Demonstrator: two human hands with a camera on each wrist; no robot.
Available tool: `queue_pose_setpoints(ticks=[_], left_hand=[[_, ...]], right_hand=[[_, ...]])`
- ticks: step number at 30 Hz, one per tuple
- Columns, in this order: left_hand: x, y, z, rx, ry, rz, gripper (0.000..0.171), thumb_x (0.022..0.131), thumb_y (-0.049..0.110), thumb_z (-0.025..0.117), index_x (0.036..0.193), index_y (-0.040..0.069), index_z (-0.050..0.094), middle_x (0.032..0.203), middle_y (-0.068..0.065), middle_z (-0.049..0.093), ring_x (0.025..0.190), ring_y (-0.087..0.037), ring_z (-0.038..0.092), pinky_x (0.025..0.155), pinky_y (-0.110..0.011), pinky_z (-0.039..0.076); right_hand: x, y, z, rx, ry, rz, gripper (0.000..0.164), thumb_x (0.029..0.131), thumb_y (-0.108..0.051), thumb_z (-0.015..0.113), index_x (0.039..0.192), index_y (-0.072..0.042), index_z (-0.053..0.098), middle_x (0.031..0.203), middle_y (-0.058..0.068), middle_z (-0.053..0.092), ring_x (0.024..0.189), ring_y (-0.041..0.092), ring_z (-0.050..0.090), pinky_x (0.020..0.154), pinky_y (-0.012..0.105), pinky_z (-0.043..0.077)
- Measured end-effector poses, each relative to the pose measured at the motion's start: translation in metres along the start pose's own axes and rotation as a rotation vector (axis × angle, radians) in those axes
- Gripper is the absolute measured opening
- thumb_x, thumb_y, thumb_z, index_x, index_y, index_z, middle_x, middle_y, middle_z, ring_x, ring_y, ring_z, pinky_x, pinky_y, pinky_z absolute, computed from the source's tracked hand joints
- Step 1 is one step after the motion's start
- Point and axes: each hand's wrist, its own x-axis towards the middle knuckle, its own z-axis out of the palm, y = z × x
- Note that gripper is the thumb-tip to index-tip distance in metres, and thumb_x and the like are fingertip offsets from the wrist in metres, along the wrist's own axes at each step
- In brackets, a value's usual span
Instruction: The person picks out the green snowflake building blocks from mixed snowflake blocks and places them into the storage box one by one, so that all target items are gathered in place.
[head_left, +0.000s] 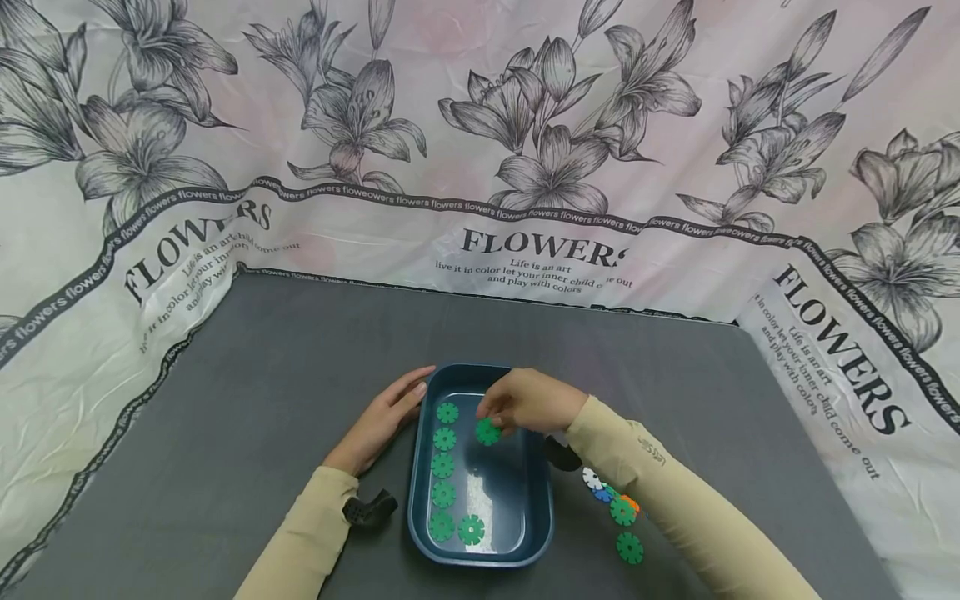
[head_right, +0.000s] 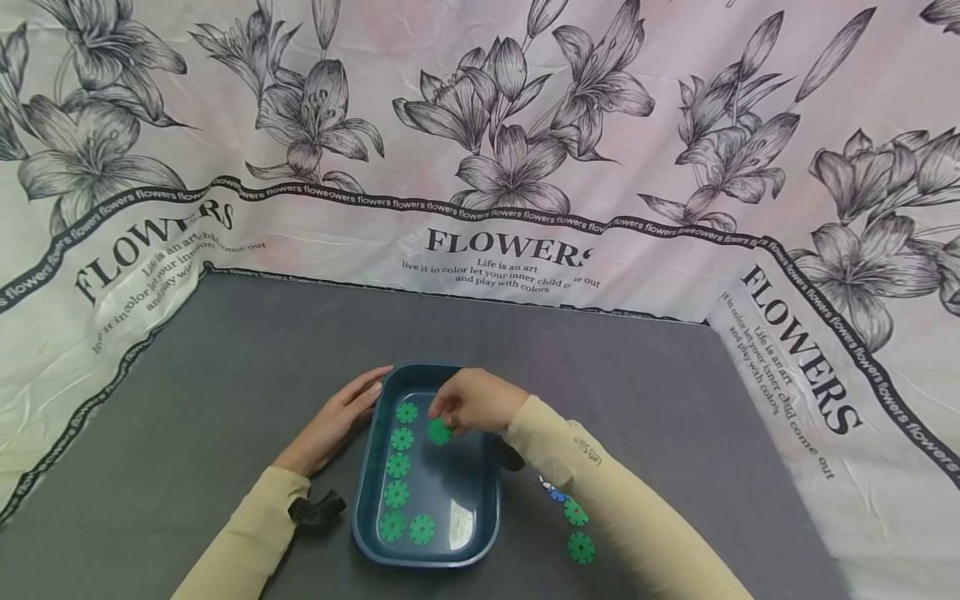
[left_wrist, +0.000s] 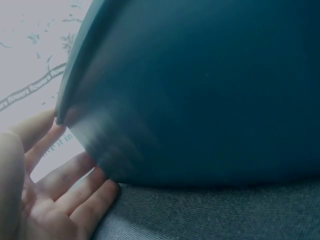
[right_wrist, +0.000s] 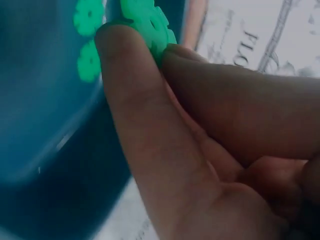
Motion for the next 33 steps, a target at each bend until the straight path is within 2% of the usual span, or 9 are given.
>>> queue_pose_setpoints(ticks=[3, 8, 12, 16, 24, 33], left_hand=[[0.001, -0.001, -0.001, 0.000, -0.004, -0.007, 0.049, 0.094, 0.053, 0.051, 0.140, 0.036, 0.045, 0.149, 0.003, 0.038, 0.134, -0.021, 0.041, 0.113, -0.049, 0.031], [0.001, -0.003, -0.001, -0.006, -0.010, -0.009, 0.048, 0.095, 0.052, 0.050, 0.140, 0.035, 0.045, 0.149, 0.003, 0.037, 0.134, -0.021, 0.040, 0.113, -0.049, 0.031], [0.001, -0.003, -0.001, -0.013, -0.010, 0.000, 0.048, 0.095, 0.052, 0.050, 0.140, 0.035, 0.045, 0.149, 0.003, 0.038, 0.134, -0.021, 0.041, 0.112, -0.048, 0.031], [0.001, -0.001, -0.001, -0.005, -0.006, 0.008, 0.048, 0.095, 0.052, 0.050, 0.140, 0.035, 0.045, 0.149, 0.003, 0.038, 0.134, -0.021, 0.041, 0.113, -0.049, 0.031], [0.001, 0.000, -0.001, 0.012, -0.003, 0.011, 0.048, 0.095, 0.052, 0.049, 0.140, 0.036, 0.045, 0.150, 0.003, 0.037, 0.135, -0.021, 0.040, 0.113, -0.050, 0.030], [0.002, 0.000, -0.001, 0.013, 0.005, 0.009, 0.047, 0.095, 0.052, 0.050, 0.139, 0.035, 0.046, 0.149, 0.003, 0.039, 0.135, -0.020, 0.041, 0.113, -0.049, 0.030]], right_hand=[[0.010, -0.003, 0.009, -0.025, -0.052, 0.007, 0.022, 0.091, 0.005, 0.058, 0.109, 0.001, 0.070, 0.098, 0.010, 0.070, 0.078, 0.016, 0.069, 0.069, 0.026, 0.057], [0.022, -0.001, 0.023, 0.019, -0.146, 0.060, 0.022, 0.088, 0.008, 0.058, 0.102, -0.001, 0.072, 0.091, 0.007, 0.070, 0.076, 0.016, 0.068, 0.070, 0.028, 0.058], [0.027, 0.003, 0.032, 0.061, -0.213, 0.087, 0.021, 0.087, 0.011, 0.059, 0.098, 0.000, 0.072, 0.088, 0.006, 0.068, 0.075, 0.015, 0.066, 0.069, 0.029, 0.058], [0.029, 0.007, 0.038, 0.050, -0.251, 0.101, 0.020, 0.086, 0.011, 0.060, 0.096, -0.001, 0.072, 0.087, 0.006, 0.068, 0.074, 0.014, 0.064, 0.067, 0.029, 0.058], [0.031, 0.007, 0.048, 0.028, -0.253, 0.136, 0.017, 0.085, 0.010, 0.062, 0.092, -0.001, 0.073, 0.086, 0.006, 0.069, 0.072, 0.013, 0.064, 0.065, 0.026, 0.058], [0.027, 0.003, 0.056, -0.017, -0.176, 0.129, 0.016, 0.081, 0.011, 0.066, 0.085, -0.004, 0.073, 0.076, 0.004, 0.067, 0.062, 0.014, 0.063, 0.057, 0.025, 0.056]])
